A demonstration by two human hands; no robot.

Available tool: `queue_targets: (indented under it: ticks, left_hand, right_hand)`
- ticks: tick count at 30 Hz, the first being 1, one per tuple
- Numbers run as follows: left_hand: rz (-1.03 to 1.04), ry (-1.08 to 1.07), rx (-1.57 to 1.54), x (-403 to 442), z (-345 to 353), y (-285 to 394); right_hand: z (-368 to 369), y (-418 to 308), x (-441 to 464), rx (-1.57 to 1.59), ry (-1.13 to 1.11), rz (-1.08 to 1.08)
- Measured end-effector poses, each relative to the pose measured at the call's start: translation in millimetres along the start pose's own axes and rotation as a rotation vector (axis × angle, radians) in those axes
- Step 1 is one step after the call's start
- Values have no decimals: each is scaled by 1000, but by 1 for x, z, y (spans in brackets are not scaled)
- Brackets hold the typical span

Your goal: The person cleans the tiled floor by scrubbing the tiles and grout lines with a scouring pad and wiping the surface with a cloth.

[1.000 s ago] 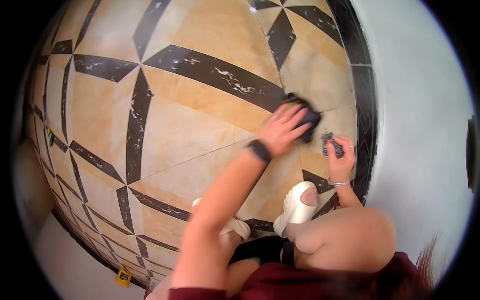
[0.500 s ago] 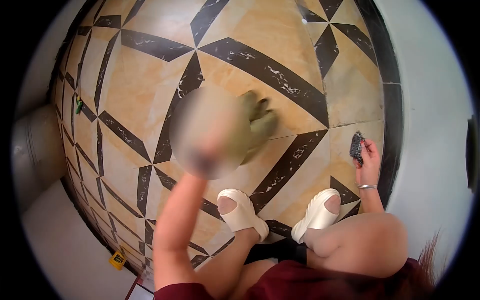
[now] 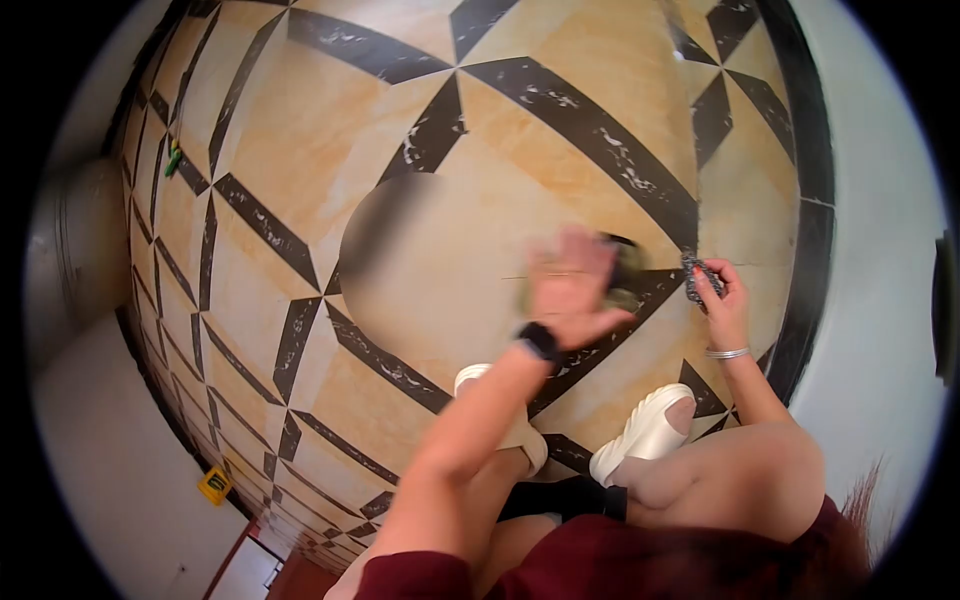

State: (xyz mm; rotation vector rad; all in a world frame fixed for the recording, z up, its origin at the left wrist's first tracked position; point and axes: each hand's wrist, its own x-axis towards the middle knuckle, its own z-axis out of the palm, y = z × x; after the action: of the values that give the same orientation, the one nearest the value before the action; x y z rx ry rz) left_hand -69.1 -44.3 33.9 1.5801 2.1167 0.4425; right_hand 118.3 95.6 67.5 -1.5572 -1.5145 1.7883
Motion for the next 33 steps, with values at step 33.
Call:
queue_targets:
  ticks: [33]
  left_hand:
    - [628, -211, 125, 90, 76, 120]
  right_hand:
    - [-111, 65, -46, 14, 634, 56]
